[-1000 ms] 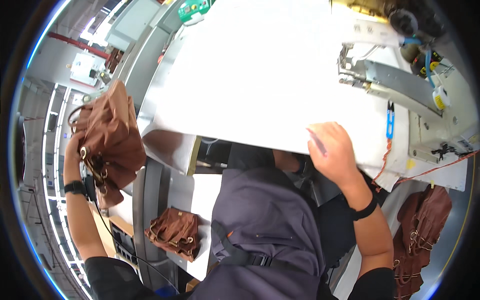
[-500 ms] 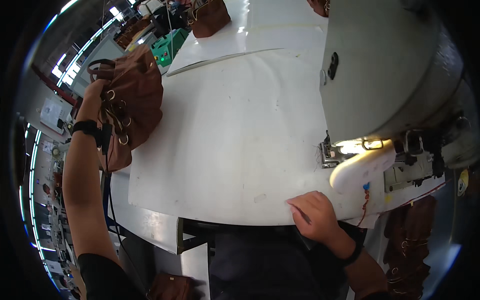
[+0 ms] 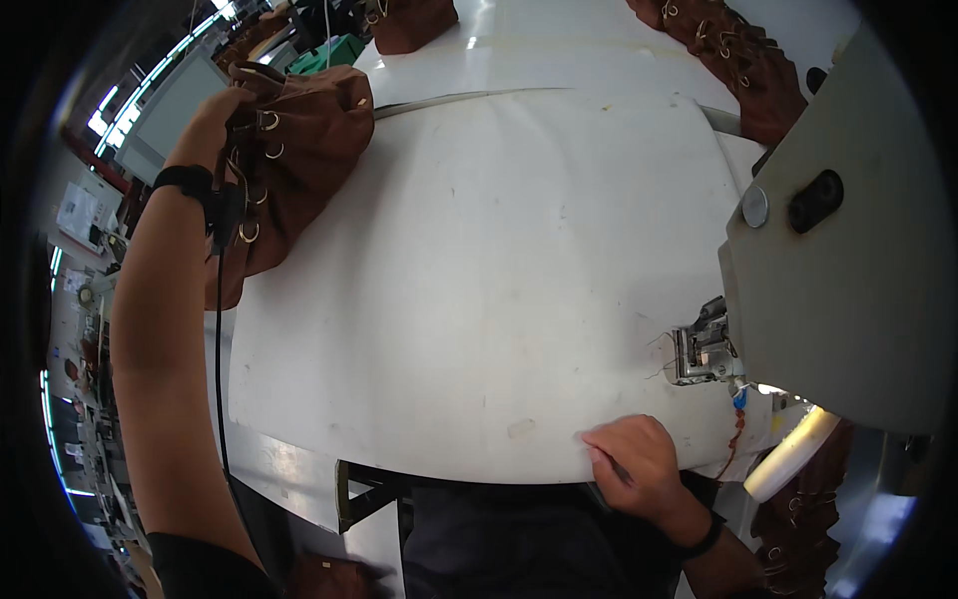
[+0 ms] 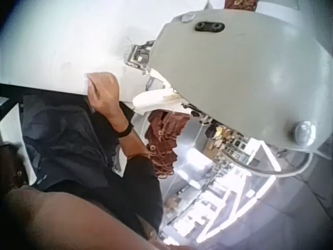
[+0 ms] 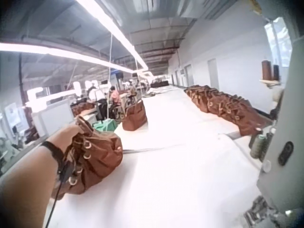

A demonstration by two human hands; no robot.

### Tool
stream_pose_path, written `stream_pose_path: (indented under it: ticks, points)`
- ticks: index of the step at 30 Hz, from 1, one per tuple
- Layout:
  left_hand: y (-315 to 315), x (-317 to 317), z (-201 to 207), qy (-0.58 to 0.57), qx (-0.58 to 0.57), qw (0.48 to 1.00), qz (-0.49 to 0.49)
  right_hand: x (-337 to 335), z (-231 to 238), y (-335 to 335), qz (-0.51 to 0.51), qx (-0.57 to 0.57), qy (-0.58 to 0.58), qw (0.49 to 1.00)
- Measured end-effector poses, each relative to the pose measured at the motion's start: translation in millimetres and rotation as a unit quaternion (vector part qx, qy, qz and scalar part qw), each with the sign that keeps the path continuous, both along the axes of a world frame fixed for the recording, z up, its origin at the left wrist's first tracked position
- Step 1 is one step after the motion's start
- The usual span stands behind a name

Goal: The person operates an industrial sewing machine to stitch zippers onto brown leather handbags. They guide the bags under the needle, align the zipper teeth, and sew along the edges. After completing a bag, they cut the thread and move the finished item aside before picking up a new one.

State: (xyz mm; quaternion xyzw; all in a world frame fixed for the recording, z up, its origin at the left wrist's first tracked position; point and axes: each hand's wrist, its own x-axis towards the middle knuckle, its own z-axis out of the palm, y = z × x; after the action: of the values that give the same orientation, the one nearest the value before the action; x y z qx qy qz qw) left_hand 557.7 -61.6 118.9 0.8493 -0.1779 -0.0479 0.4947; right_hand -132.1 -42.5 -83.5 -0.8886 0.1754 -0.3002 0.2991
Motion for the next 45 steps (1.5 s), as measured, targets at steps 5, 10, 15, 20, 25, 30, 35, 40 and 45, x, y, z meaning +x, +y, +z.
stream_pose_path:
  ticks: [5,10,15,20,25,30,35,40,45]
  points:
    - [48,67,10,-0.393,0.214,0.876,-0.18,3,1,0,0.014,-0.001,-0.017,1.0]
    - [2,8,-2,-0.109,0.061,0.985,-0.124,1,-1,0,-0.002,-0.004,-0.005,1.0]
    - [29,-13,49,-0.019,0.279,0.959,-0.047,1,-1,4,0.011,-0.004,-0.022,1.0]
    - [87,-19,51,-0.01,0.123,0.986,-0.108,2,-2,5,0.003,-0.011,-0.028,1.0]
    - [104,-76,33,-0.115,0.091,0.984,-0.103,-2,1,6,-0.016,-0.026,-0.026,0.999]
    - [274,20,-14,-0.358,0.069,0.925,0.105,7,1,10,0.014,-0.013,-0.069,0.997]
    - [318,-42,-153,0.177,-0.066,0.981,-0.054,1,4,7,0.006,-0.032,-0.06,0.998]
    - [294,-89,-177,-0.039,-0.036,0.997,0.064,1,5,12,-0.001,-0.037,-0.056,0.998]
    - [305,-97,-181,-0.076,-0.03,0.996,0.036,2,5,14,-0.004,-0.039,-0.062,0.997]
